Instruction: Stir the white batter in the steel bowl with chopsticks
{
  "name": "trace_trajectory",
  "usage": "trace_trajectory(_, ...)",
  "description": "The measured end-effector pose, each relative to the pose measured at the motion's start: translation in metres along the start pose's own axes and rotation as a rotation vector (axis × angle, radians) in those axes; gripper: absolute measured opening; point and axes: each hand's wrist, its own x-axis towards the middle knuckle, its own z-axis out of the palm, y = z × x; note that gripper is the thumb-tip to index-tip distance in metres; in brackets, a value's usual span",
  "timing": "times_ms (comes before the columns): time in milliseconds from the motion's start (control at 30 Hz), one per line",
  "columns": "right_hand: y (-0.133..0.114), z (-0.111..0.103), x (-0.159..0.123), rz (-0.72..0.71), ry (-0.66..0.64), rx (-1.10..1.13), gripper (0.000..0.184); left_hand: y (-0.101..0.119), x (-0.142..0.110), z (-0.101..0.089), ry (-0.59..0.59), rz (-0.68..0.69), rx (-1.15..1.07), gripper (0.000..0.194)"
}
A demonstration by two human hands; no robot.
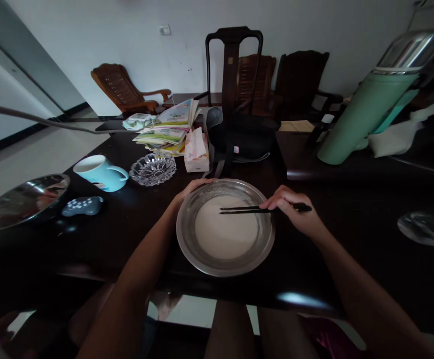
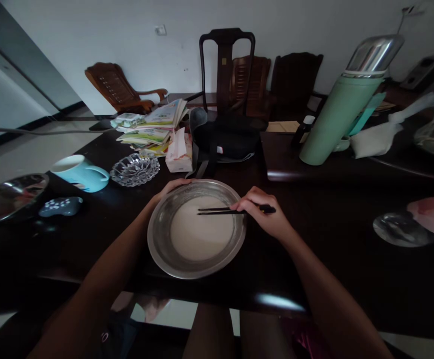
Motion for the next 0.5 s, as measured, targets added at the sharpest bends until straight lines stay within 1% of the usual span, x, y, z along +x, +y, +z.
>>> trace_trajectory(33,0.001,-0.003,0.000,-0.006,0.053,0.024,0.032,0.000,0.000,0.000,0.004,-0.017,-0.008,0.033)
trace_trajectory(100,0.003,-0.009,-0.001,-0.016,0.130,0.113,0.040,0.000,-0.001,-0.001,0.018,-0.006,-0.007,0.032)
trace_trajectory(167,0.004,-0.012,-0.001,-0.007,0.140,0.205,0.045,0.001,-0.002,-0.001,0.023,0.004,0.008,0.033)
trace_trajectory(233,0.003,-0.010,-0.002,-0.003,0.067,0.228,0.046,0.002,-0.003,0.001,0.014,0.001,0.015,0.034)
trace_trajectory(300,0.000,-0.004,-0.002,-0.017,-0.043,0.175,0.042,0.004,-0.004,0.003,-0.012,-0.005,0.008,0.034)
trace_trajectory(367,-0.002,0.003,-0.002,-0.043,-0.143,0.091,0.034,0.005,-0.004,0.004,-0.025,0.003,-0.007,0.030)
trace_trajectory(433,-0.004,0.009,-0.002,-0.061,-0.182,0.020,0.026,0.005,-0.003,0.005,-0.028,0.008,-0.019,0.026)
trace_trajectory(500,-0.003,0.010,-0.002,-0.063,-0.154,-0.029,0.020,0.003,-0.001,0.003,-0.032,0.000,-0.024,0.026)
